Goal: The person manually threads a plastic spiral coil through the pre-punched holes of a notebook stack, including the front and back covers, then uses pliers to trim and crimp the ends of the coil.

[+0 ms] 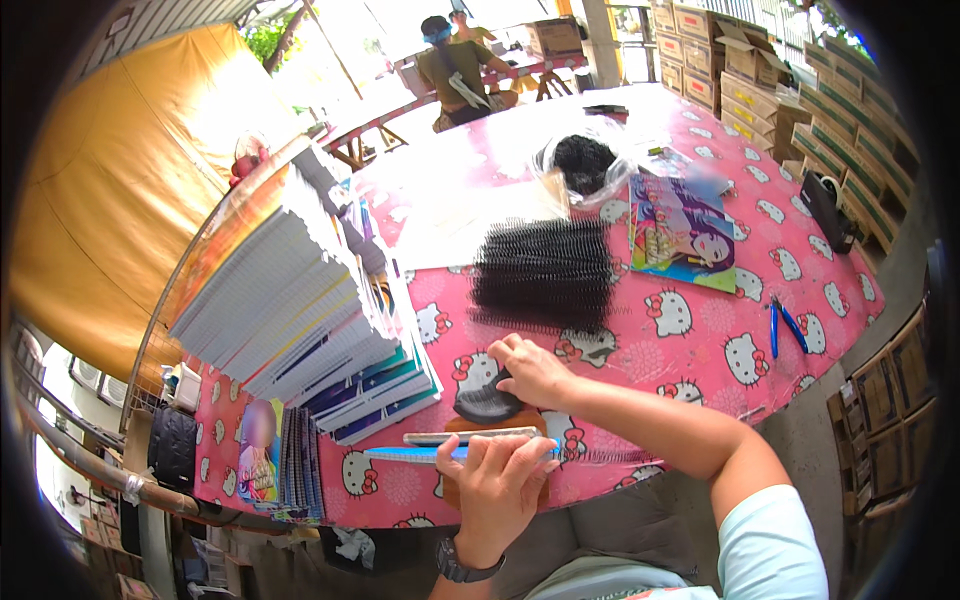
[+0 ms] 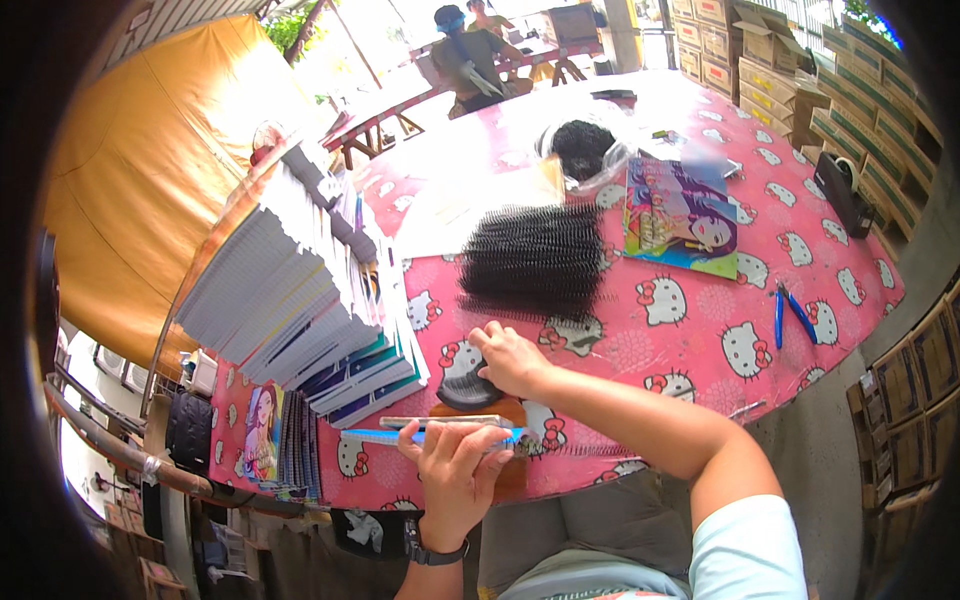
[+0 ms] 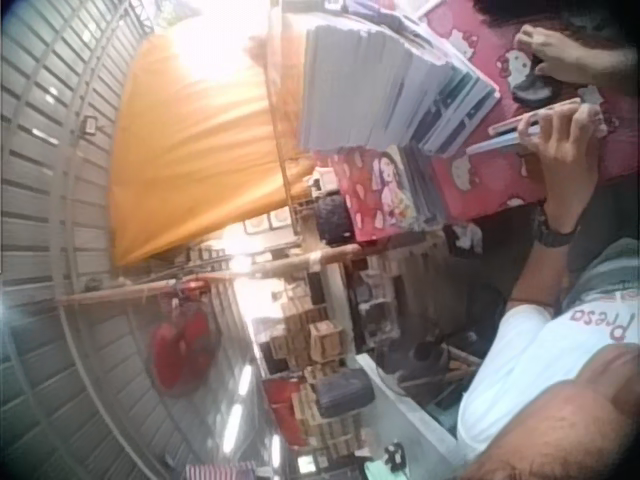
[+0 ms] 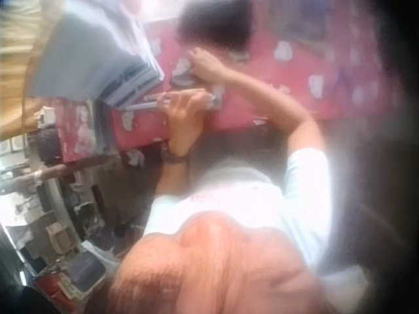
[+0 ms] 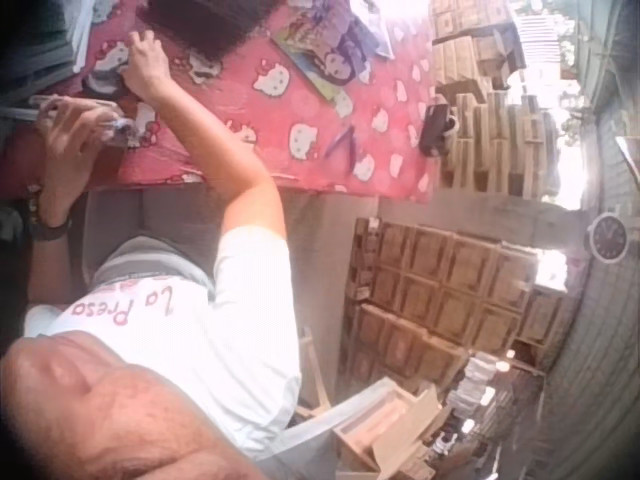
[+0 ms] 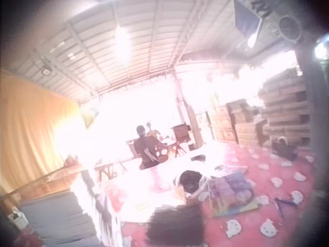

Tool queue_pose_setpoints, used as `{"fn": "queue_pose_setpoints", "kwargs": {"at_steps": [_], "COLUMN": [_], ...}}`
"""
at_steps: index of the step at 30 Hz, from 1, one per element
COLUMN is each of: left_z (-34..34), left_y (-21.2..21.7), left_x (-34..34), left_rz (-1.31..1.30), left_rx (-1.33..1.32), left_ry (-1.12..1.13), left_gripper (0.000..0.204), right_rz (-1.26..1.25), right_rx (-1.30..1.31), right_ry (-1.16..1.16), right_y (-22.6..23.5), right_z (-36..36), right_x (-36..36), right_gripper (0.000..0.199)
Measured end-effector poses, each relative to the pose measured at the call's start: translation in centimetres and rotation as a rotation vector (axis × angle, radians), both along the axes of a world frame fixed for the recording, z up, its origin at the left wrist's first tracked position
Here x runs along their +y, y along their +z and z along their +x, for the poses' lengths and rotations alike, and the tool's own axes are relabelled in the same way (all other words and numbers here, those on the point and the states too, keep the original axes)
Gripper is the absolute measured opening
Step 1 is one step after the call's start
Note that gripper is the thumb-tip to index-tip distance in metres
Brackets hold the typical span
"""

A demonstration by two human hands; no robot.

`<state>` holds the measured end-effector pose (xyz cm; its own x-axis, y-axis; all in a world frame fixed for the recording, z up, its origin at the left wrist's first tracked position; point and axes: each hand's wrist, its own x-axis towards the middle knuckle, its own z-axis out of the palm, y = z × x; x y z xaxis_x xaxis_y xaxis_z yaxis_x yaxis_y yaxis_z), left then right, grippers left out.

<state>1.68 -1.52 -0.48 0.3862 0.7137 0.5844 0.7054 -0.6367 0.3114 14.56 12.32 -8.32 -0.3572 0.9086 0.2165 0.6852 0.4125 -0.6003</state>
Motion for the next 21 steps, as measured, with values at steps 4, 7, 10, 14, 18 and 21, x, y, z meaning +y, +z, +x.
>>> {"fn": "queue_pose_setpoints", "kwargs": {"at_steps": [4,7,10,14,18,21], "left_z": [-0.5,-0.4,-0.2,-0.7,-0.9,-0.3], "left_y": [-0.3,0.3,0.3,0.0,0.0,1.2], "left_x": [0.2,-0.1,0.4,0.7,1.0,0.8], "left_rz": [0.018,-0.051,-0.055,0.022,-0.004,-0.008], "left_rx": [-0.021,-0.015,-0.003,-0.030,0.037,-0.010], "left_ry": [-0.035,-0.007,0.007,-0.028,-0.033,-0.008], "left_gripper": [0.016,0.013,0.013,0.026,0.027,0.025], "right_rz": [0.061,0.024,0.180,0.210,0.169,0.098], "right_rx": [0.043,-0.125,0.044,-0.240,-0.317,-0.152], "right_ry": [0.009,0.010,-0.033,-0.044,-0.161,-0.145], "right_y": [0.9,0.4,-1.7,-0.6,0.1,1.3], "right_z": [1.8,5.8,7.4,5.9,5.0,5.1], "right_x": [-0.1,-0.5,-2.4,-5.5,-6.8,-7.9], "right_gripper": [0.034,0.018,0.030,0.070,0.066,0.059]}}
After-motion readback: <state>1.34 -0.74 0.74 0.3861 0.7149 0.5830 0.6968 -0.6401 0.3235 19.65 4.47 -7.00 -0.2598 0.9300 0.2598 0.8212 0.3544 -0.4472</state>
